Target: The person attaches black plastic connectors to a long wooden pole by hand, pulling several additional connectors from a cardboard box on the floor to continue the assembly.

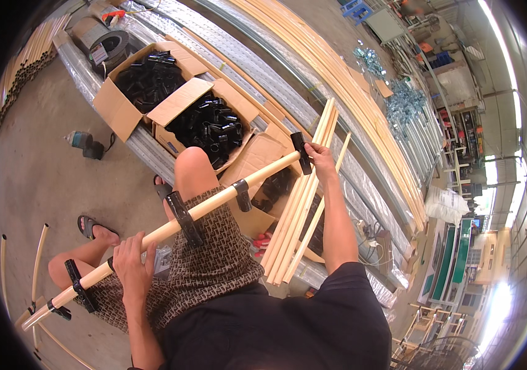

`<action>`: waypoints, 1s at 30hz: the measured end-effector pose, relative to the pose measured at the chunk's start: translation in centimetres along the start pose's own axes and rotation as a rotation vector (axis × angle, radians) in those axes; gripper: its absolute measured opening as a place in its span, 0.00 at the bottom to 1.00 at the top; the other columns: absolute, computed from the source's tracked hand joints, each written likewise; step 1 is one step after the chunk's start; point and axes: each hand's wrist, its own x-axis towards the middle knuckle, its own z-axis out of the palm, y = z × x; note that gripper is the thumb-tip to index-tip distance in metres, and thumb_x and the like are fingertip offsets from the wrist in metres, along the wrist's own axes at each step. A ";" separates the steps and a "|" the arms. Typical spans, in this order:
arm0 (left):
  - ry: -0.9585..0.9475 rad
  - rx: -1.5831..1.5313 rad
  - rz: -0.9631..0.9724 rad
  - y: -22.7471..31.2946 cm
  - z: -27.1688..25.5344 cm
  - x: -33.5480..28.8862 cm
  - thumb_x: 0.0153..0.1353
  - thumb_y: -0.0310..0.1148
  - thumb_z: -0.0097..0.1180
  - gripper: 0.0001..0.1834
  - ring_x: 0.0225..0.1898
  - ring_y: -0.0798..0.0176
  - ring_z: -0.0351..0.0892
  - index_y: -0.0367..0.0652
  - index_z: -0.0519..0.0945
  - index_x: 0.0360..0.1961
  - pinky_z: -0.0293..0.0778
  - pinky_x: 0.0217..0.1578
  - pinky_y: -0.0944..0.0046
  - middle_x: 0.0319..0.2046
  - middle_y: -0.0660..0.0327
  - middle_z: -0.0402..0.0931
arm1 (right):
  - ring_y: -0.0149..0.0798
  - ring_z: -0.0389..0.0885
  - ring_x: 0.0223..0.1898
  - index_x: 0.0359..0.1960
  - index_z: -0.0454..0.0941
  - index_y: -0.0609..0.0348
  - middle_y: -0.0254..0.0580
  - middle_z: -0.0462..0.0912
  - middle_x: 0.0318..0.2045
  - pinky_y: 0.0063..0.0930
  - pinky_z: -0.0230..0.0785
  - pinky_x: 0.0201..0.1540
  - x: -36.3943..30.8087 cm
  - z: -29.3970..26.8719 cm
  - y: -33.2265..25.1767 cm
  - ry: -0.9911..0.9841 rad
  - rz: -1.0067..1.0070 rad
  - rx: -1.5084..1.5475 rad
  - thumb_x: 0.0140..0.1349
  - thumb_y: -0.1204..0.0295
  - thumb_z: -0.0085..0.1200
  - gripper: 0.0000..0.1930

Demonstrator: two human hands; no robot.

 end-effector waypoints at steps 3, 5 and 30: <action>0.002 0.004 -0.017 -0.1 -0.1 -0.1 0.67 0.39 0.61 0.17 0.39 0.48 0.77 0.36 0.81 0.48 0.68 0.43 0.52 0.37 0.53 0.81 | 0.27 0.84 0.37 0.51 0.85 0.63 0.33 0.88 0.37 0.30 0.79 0.39 -0.6 1.4 -2.2 0.021 0.097 0.058 0.70 0.61 0.63 0.17; 0.004 -0.001 -0.011 0.0 -0.1 -0.1 0.67 0.39 0.61 0.17 0.39 0.48 0.77 0.36 0.81 0.48 0.68 0.43 0.52 0.37 0.53 0.81 | 0.28 0.84 0.35 0.52 0.85 0.62 0.34 0.87 0.37 0.30 0.80 0.35 -0.5 1.6 -1.7 0.036 0.066 0.021 0.70 0.61 0.63 0.18; 0.003 -0.027 -0.002 0.7 -0.1 0.5 0.65 0.39 0.63 0.15 0.37 0.49 0.77 0.39 0.83 0.46 0.68 0.41 0.53 0.34 0.55 0.80 | 0.38 0.88 0.32 0.40 0.86 0.72 0.48 0.89 0.29 0.34 0.78 0.37 -2.2 3.6 -4.3 0.112 -0.162 -0.851 0.56 0.59 0.74 0.23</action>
